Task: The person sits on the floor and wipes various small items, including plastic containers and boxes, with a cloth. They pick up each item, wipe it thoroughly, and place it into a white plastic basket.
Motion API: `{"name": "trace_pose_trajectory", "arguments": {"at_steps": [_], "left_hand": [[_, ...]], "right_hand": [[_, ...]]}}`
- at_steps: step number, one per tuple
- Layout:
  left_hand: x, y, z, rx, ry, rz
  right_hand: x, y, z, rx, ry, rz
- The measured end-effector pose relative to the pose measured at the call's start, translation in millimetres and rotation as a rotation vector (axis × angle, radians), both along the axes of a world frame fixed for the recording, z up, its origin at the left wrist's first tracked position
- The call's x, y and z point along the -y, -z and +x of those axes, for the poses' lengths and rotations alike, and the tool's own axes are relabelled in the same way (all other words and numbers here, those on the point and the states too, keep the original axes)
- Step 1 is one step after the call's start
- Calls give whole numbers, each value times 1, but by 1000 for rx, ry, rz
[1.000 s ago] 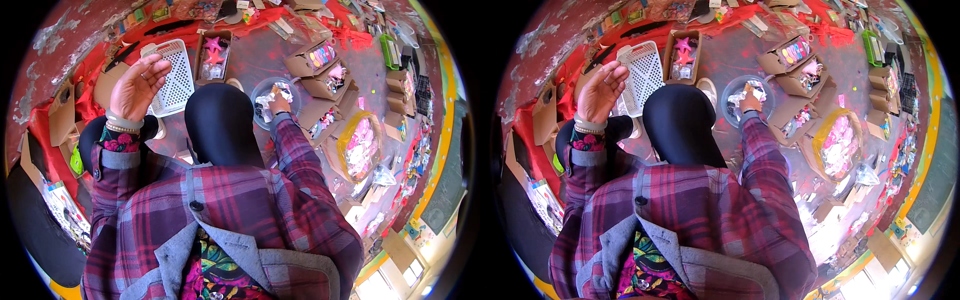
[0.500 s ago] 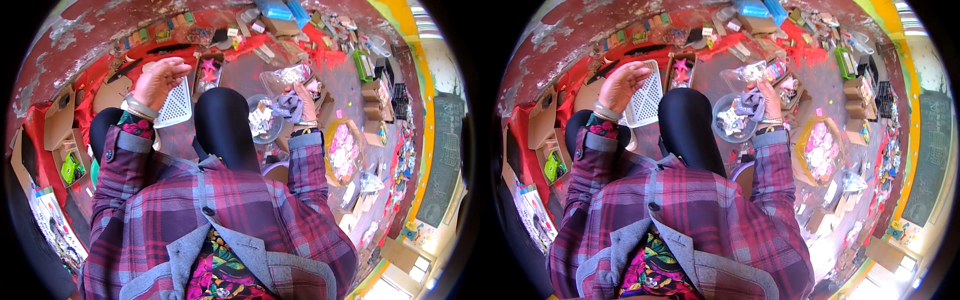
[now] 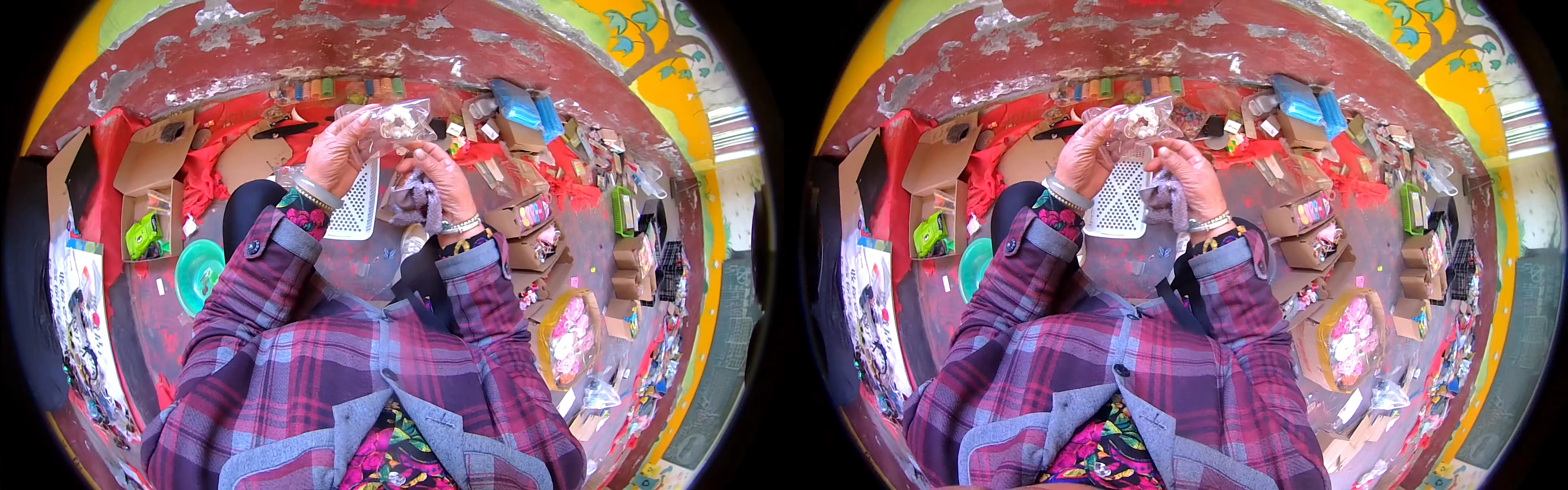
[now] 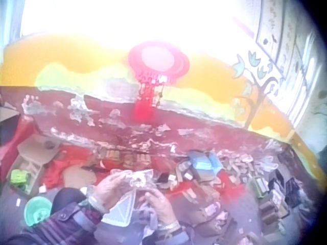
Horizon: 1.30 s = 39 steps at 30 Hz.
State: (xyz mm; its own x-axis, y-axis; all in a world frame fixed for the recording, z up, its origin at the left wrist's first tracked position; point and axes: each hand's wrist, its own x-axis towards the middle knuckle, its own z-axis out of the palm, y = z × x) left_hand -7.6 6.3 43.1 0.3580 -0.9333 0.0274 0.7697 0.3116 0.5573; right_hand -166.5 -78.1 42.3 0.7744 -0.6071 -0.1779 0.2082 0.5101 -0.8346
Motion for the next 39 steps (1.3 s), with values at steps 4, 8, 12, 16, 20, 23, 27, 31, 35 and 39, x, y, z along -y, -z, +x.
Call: {"name": "trace_pose_trajectory", "arguments": {"at_steps": [4, 8, 12, 16, 20, 23, 27, 31, 35, 39], "left_hand": [[-4, 9, 8, 47, -70, 98], [-1, 10, 5, 341, -101, 195], [1, 9, -3, 339, 4, 224], [8, 14, -10, 174, 26, 223], [9, 13, -13, 27, 55, 277], [12, 26, -11, -151, 116, 283], [12, 30, -10, -306, 193, 260], [9, 27, -10, -318, 163, 203], [4, 15, 11, -15, -71, 172], [1, 19, 23, 228, -130, 310]], "right_hand": [[15, -4, -3, -15, 15, -70], [14, -7, -5, -98, 13, -123], [14, 0, -9, -234, 107, -186], [19, 4, -11, -237, 210, -210], [20, 10, -12, -201, 252, -135], [20, 13, -11, -162, 280, -64], [20, 14, -8, -99, 300, 13], [21, 19, -6, -64, 270, 9], [28, 9, -9, -140, 213, -170], [20, -8, -6, -147, 131, -153]]}}
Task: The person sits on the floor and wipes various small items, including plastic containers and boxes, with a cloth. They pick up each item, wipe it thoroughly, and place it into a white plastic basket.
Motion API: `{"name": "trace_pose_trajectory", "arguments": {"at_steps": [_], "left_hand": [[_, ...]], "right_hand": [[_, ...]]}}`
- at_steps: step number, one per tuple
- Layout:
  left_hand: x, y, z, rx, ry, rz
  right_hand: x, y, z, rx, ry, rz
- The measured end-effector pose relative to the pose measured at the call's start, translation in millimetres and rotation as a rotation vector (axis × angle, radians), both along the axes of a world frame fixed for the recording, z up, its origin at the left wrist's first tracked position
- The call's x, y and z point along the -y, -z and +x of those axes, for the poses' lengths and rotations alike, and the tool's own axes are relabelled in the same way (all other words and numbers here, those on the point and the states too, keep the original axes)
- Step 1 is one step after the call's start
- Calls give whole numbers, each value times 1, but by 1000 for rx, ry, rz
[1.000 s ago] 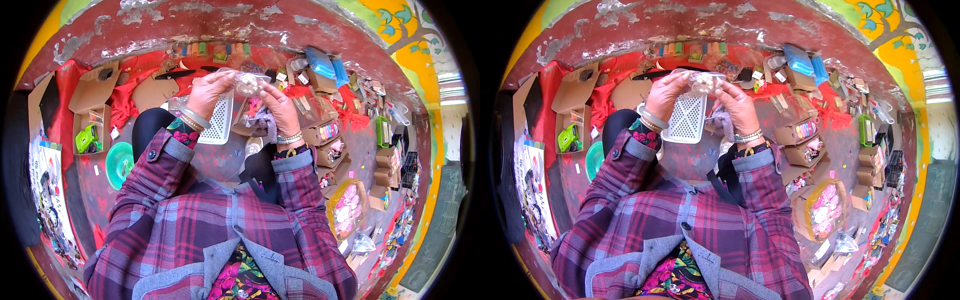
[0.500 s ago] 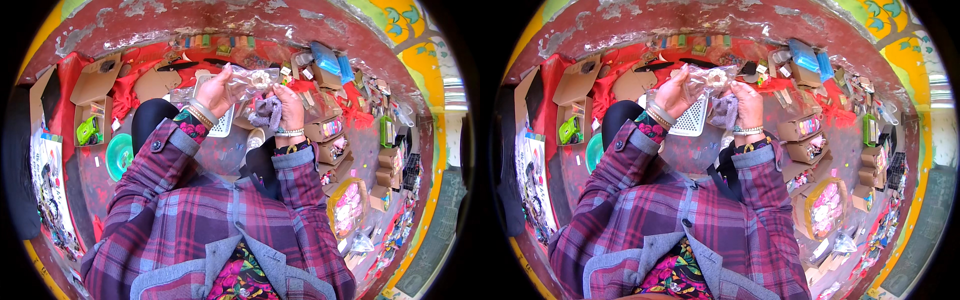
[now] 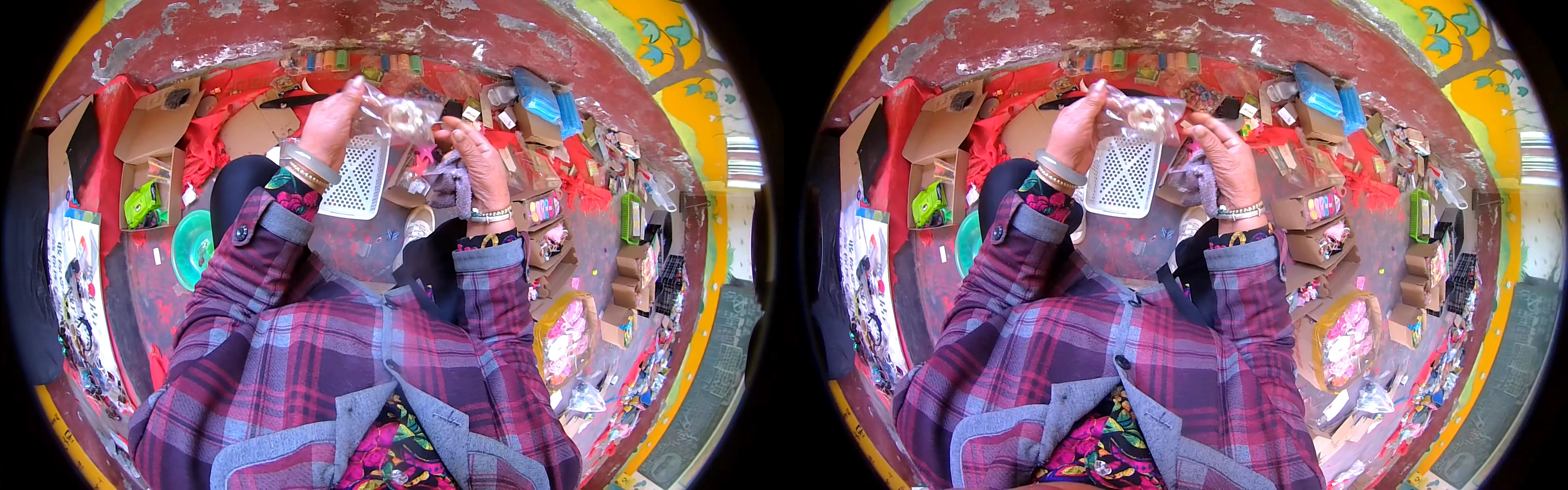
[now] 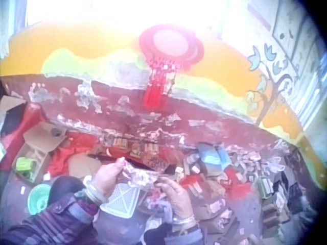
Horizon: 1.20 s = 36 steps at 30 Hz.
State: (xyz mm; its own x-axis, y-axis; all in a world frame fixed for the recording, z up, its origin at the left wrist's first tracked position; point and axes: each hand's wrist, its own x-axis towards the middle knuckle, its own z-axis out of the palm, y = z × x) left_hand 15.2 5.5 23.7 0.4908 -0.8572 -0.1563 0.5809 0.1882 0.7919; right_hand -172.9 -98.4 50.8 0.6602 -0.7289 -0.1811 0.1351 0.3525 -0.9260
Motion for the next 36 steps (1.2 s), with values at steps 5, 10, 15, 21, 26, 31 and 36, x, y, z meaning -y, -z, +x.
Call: {"name": "trace_pose_trajectory", "arguments": {"at_steps": [5, 10, 15, 21, 26, 31, 36], "left_hand": [[-2, -9, -11, 5, 196, 19], [-10, -23, -11, 14, 254, 156], [-10, -10, -14, 129, 345, 121], [-9, -5, -11, 165, 342, 104], [-6, -7, -11, 188, 308, 122], [1, 3, -17, -9, 102, 171], [-2, 6, -44, -437, 257, -167]], "right_hand": [[11, 22, -7, -27, -157, 68], [6, 15, -7, 2, 0, 71], [0, 10, -4, -121, 129, -163], [0, 17, -7, -202, 175, -289], [3, 20, -8, -157, 218, -262], [-17, 4, -1, -281, 426, -1272], [-41, 3, 9, -336, 329, -1836]]}}
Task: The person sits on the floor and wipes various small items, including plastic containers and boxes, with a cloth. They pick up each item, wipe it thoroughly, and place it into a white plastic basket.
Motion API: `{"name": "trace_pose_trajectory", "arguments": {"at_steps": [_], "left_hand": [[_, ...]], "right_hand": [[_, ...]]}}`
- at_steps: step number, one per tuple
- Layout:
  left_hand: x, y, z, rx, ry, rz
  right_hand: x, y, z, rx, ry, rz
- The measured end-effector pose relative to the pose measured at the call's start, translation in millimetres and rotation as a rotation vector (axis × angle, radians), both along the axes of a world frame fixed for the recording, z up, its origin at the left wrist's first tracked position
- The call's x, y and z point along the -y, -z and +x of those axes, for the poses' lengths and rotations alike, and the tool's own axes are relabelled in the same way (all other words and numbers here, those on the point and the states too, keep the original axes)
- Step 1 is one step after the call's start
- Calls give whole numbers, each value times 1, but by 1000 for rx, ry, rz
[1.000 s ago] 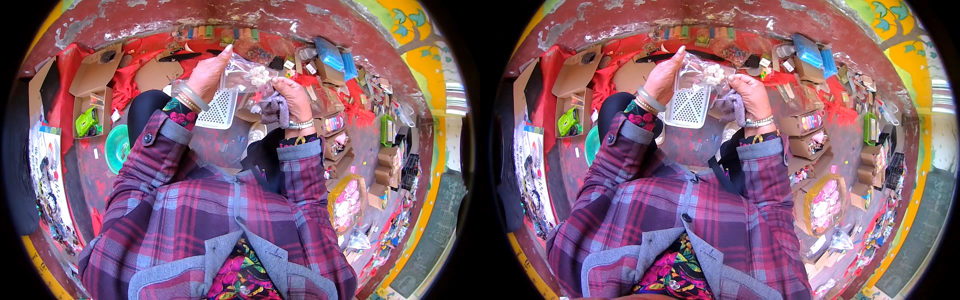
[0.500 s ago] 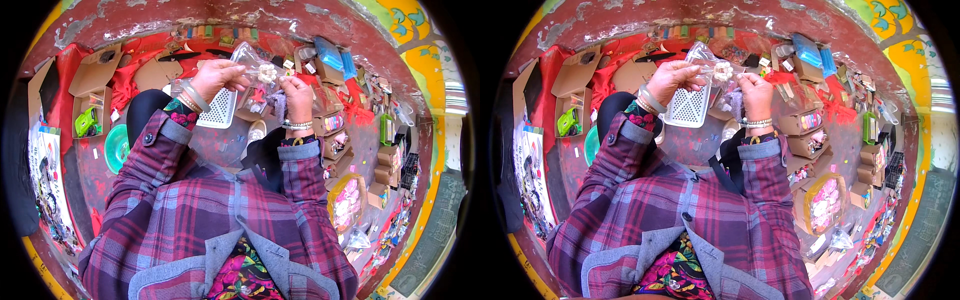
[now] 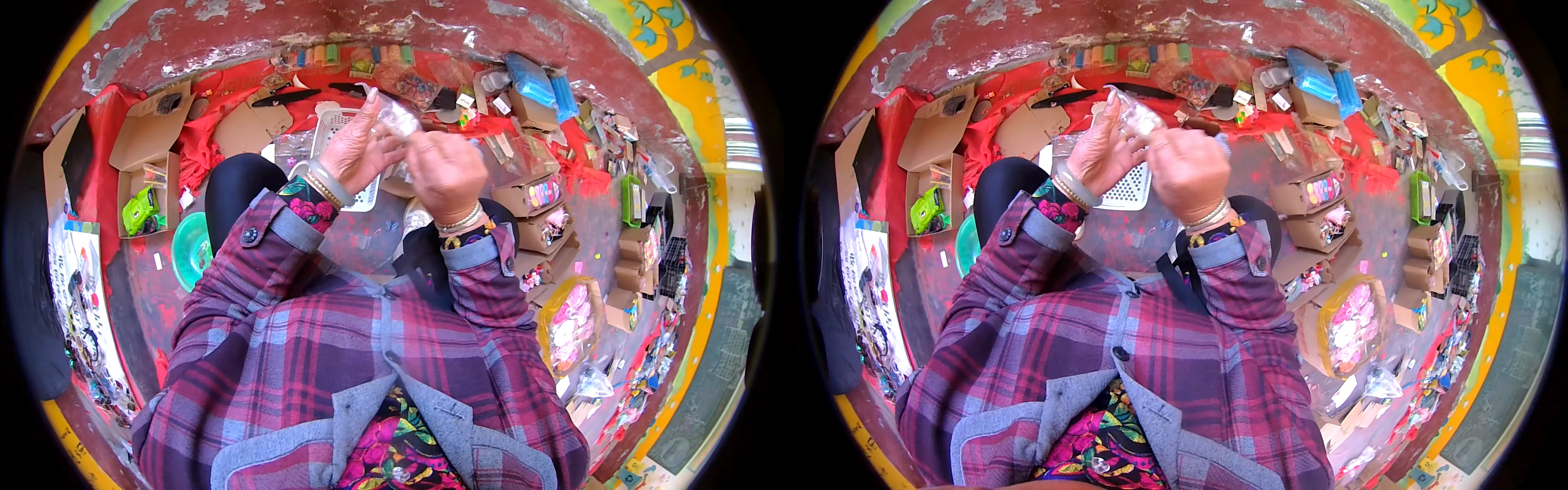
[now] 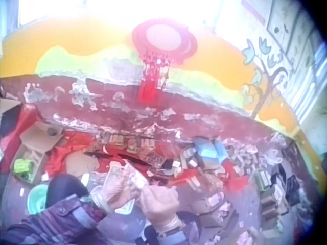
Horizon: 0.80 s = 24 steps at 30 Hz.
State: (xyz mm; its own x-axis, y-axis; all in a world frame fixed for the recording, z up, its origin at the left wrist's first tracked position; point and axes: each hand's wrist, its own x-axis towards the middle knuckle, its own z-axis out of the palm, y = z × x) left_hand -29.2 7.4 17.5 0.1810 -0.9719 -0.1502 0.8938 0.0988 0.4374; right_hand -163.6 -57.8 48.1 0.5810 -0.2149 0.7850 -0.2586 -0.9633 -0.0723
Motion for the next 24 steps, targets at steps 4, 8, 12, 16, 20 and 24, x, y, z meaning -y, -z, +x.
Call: {"name": "trace_pose_trajectory", "arguments": {"at_steps": [4, 8, 12, 16, 20, 24], "left_hand": [[3, -4, -1, -12, -116, 57], [5, -4, 3, -51, -45, -37], [4, -2, 10, -88, 26, -80], [4, -6, 2, -35, 47, -47], [11, 3, -21, -35, 2, 4], [-4, 17, -27, -164, 27, 75]], "right_hand": [[-20, 9, 6, -146, -210, 45], [-12, 9, 6, 36, -327, 412], [2, -11, -9, 360, -150, 1070], [13, -21, -10, 855, -243, 1346], [1, -1, 8, 348, -284, 847], [1, 15, 29, -34, -80, 372]]}}
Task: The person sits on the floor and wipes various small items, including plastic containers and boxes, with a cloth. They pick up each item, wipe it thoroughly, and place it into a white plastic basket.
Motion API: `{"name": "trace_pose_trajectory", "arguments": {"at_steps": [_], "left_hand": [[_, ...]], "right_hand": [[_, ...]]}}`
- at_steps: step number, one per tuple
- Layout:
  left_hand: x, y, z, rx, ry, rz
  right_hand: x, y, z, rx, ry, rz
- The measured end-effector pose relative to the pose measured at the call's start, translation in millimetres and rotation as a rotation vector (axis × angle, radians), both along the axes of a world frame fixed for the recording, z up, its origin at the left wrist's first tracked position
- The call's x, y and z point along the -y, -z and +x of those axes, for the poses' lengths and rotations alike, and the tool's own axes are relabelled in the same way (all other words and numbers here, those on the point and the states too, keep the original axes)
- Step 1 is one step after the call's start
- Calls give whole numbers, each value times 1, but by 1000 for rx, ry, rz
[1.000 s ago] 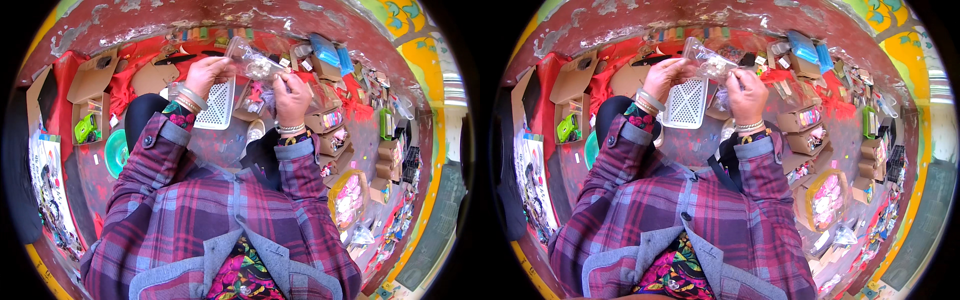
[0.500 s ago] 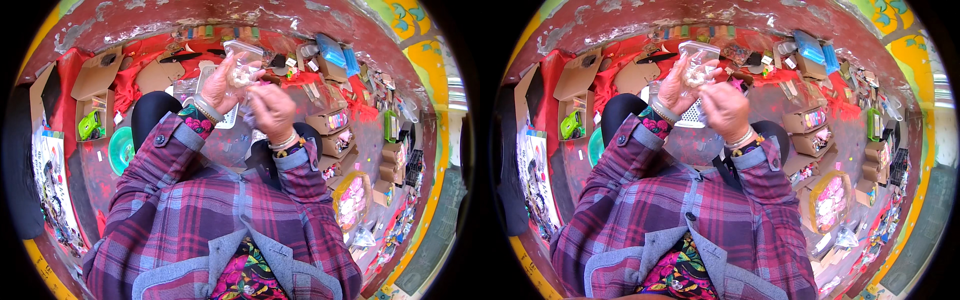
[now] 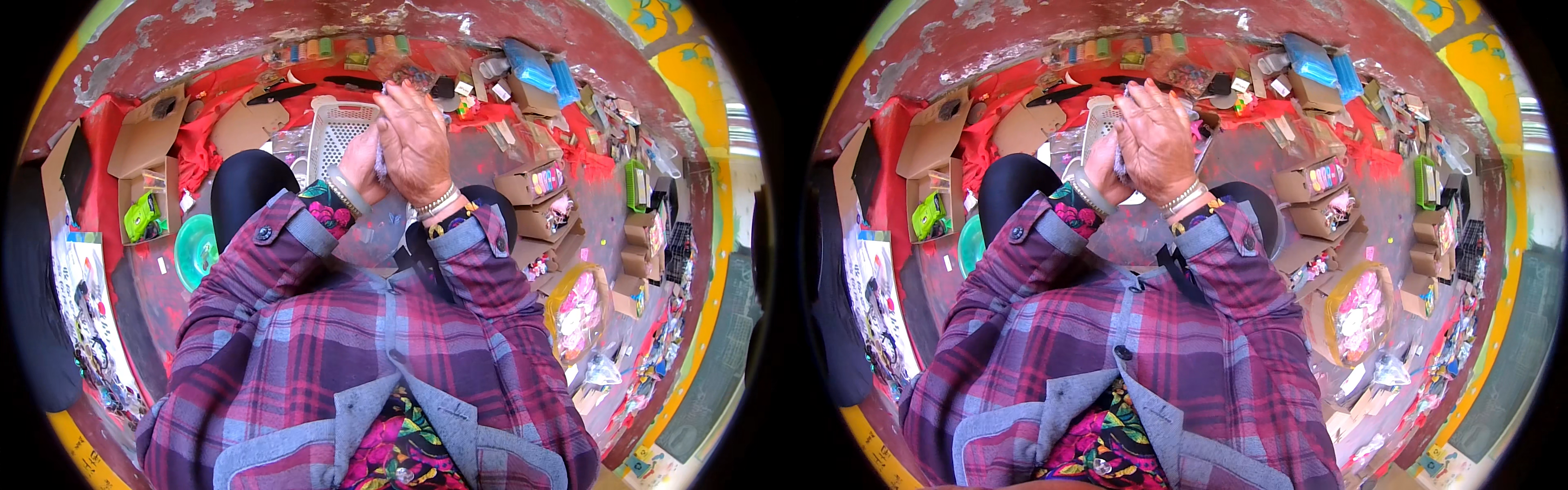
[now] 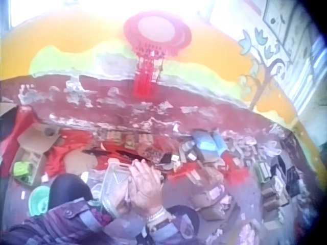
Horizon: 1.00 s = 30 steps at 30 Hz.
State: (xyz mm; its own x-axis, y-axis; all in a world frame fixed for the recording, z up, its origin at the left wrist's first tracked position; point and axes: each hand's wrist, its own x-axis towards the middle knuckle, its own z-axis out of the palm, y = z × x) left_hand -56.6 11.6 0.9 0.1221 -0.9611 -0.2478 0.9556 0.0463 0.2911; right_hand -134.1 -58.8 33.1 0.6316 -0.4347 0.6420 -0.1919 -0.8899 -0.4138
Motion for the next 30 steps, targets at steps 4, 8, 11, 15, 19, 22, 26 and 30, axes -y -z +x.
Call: {"name": "trace_pose_trajectory", "arguments": {"at_steps": [4, 8, 11, 15, 19, 22, 26, 30], "left_hand": [[1, 7, 14, 2160, -368, -166], [9, -2, -5, 891, -114, -103], [2, -17, 4, 1253, 182, 53], [-5, -28, 12, 746, 27, -175], [0, -48, 32, 638, -238, -168], [9, -22, 47, 532, -422, 9], [12, -9, 27, 603, -354, 33], [13, -28, 16, 518, -383, 34]], "right_hand": [[2, 0, 5, 73, 82, 38], [17, -1, 2, 207, 200, 216], [47, 10, -13, 173, 114, 842], [75, 46, -18, 395, -25, 1187], [45, 20, -21, 292, 111, 1093], [23, 12, -14, 246, -76, 920], [-3, 17, -2, 99, -25, 750], [31, 4, -26, 174, 28, 726]]}}
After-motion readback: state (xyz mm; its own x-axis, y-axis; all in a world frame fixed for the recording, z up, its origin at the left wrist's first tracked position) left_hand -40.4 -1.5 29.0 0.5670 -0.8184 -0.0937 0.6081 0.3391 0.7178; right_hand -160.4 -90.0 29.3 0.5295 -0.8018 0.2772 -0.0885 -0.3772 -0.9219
